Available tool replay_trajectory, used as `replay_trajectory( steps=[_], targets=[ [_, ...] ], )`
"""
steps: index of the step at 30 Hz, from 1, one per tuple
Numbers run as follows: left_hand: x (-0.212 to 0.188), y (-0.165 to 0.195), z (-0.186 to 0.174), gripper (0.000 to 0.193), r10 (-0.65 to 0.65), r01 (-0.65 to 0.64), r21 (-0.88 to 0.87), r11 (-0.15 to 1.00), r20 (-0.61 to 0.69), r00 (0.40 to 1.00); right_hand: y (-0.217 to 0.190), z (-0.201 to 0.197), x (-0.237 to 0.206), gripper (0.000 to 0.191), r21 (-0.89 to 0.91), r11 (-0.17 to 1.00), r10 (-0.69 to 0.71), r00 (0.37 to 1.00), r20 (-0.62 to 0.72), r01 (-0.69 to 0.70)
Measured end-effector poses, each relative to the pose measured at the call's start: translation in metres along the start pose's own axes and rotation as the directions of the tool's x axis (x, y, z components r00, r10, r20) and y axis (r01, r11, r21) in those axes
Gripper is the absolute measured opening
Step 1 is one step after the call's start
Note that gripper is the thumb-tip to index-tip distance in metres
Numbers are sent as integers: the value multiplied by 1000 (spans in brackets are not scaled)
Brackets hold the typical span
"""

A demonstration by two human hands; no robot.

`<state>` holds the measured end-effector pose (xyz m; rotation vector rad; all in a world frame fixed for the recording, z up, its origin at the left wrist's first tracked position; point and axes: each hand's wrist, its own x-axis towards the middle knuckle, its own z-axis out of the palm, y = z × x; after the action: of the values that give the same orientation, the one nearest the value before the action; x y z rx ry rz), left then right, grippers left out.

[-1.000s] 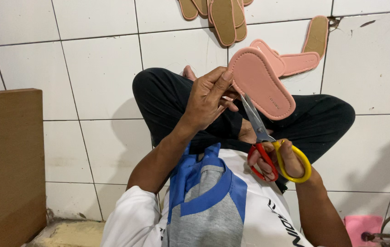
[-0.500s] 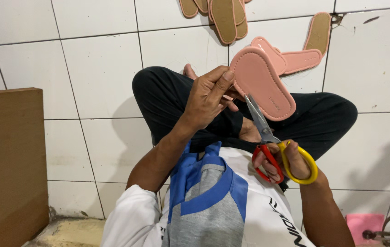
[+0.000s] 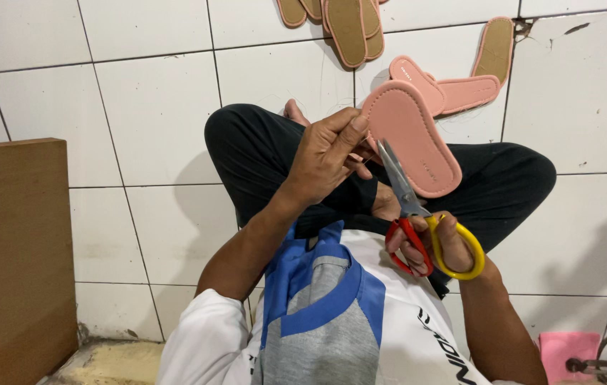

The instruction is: The person sits on the floor and uses scissors to trim the edges of pink shoe insoles. They hold each insole with one hand and carefully cut along the perimeter with the other, occasionally flipping the insole to trim the other side. Trimmed pieces fall onto the floor.

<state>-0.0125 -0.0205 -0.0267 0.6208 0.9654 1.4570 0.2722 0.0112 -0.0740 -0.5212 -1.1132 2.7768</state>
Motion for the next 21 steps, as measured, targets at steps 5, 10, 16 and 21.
replay_trajectory(
  steps=[5, 10, 16, 21],
  targets=[
    [-2, 5, 0, 36, -21, 25, 36, 999, -90, 996, 0, 0, -11, 104, -7, 997, -80, 982, -169, 80],
    [-1, 5, 1, 36, -23, 18, -51, 999, -83, 996, -6, 3, -19, 87, -73, 997, -25, 994, -102, 18],
    [-3, 1, 0, 35, -20, 18, -37, 999, -56, 998, -3, 4, -5, 87, 61, 997, 52, 998, 46, -55],
    [-5, -3, 6, 34, 7, -10, -82, 997, -45, 999, 4, 5, 4, 79, 105, 993, 66, 997, -33, -62]
  ],
)
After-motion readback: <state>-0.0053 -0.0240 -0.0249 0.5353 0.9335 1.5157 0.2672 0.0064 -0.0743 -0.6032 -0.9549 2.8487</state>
